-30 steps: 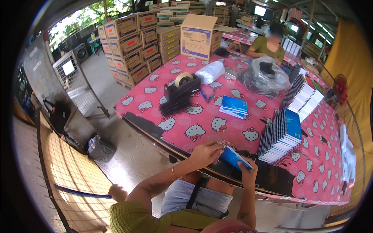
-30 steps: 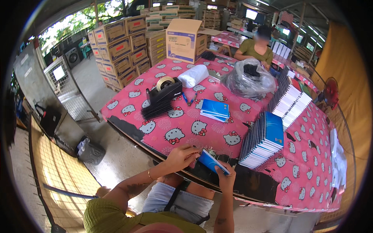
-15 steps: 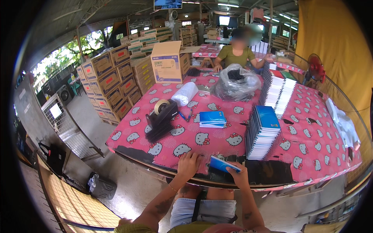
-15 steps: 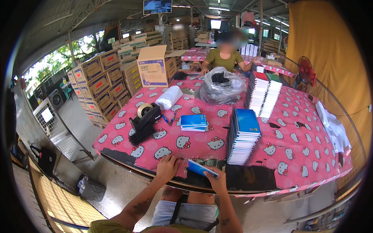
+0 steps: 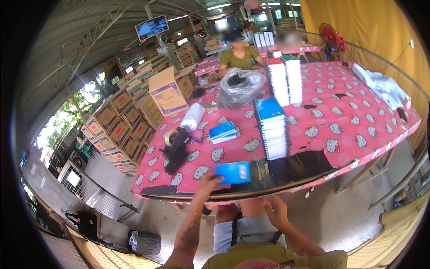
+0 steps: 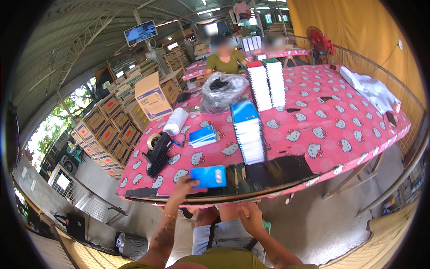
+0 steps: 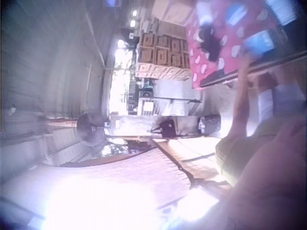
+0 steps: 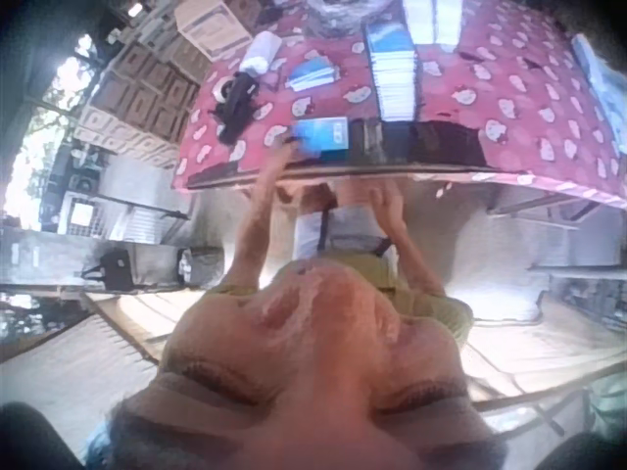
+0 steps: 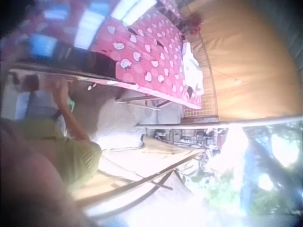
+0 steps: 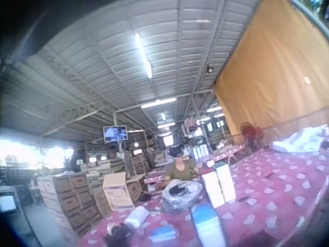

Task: The person tapes the spine of several notebooks by hand, pressing tape along the edge and placing the finished items into a stack.

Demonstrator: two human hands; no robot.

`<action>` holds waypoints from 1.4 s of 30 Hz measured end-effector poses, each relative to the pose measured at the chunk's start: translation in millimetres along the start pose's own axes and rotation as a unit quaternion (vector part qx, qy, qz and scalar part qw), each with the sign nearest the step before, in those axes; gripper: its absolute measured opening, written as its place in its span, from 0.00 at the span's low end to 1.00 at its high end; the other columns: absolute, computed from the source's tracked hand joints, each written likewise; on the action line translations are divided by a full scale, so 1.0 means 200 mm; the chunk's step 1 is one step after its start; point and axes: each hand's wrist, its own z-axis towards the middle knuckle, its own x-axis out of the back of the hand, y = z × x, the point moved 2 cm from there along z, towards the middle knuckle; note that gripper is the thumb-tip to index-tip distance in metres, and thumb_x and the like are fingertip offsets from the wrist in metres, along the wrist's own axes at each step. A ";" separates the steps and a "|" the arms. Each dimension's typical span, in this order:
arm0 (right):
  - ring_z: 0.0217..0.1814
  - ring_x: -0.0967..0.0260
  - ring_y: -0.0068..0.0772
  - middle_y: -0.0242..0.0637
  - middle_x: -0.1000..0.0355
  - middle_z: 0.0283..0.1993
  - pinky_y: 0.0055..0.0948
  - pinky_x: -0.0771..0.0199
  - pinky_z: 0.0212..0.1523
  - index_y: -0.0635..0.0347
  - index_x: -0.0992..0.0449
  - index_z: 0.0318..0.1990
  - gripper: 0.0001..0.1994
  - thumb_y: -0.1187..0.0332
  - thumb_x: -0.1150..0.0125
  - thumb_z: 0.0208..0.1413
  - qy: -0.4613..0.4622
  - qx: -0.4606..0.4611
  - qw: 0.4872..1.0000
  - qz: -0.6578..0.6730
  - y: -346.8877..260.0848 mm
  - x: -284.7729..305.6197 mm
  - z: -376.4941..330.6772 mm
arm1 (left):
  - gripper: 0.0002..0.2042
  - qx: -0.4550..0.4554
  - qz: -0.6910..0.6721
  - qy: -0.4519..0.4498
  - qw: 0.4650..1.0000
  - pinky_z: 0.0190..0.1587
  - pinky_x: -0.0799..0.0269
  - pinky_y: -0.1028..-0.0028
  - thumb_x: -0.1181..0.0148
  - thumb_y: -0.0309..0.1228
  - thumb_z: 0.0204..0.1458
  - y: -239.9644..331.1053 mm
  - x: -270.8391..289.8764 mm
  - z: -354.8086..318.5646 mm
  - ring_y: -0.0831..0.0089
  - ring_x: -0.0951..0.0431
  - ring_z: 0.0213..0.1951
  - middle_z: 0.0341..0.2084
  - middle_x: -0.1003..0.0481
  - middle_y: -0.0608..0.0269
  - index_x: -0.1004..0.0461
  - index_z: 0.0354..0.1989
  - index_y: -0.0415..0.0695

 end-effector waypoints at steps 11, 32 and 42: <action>0.59 0.40 0.54 0.46 0.36 0.55 0.52 0.39 0.58 0.56 0.29 0.48 0.15 0.63 0.40 0.54 0.038 -0.014 0.987 -0.158 0.21 -0.24 -0.07 | 0.12 0.137 -0.001 0.104 0.985 0.12 0.55 0.75 0.33 0.29 0.48 -0.28 0.28 0.18 0.82 0.45 0.10 0.13 0.42 0.76 0.35 0.32 0.47; 0.53 0.35 0.57 0.51 0.33 0.52 0.48 0.33 0.54 0.60 0.32 0.55 0.21 0.65 0.39 0.53 -0.144 -0.046 0.981 -0.125 0.16 -0.15 -0.20 | 0.10 0.139 0.033 0.140 0.980 0.11 0.57 0.76 0.35 0.33 0.49 -0.26 0.25 0.05 0.83 0.44 0.10 0.13 0.40 0.75 0.29 0.36 0.45; 0.49 0.33 0.56 0.42 0.29 0.46 0.46 0.31 0.50 0.58 0.26 0.42 0.11 0.69 0.37 0.51 0.002 0.008 0.991 -0.134 0.17 -0.16 -0.04 | 0.10 0.077 0.005 0.123 0.989 0.16 0.55 0.76 0.33 0.31 0.47 -0.27 0.23 0.10 0.83 0.46 0.13 0.14 0.40 0.75 0.28 0.30 0.42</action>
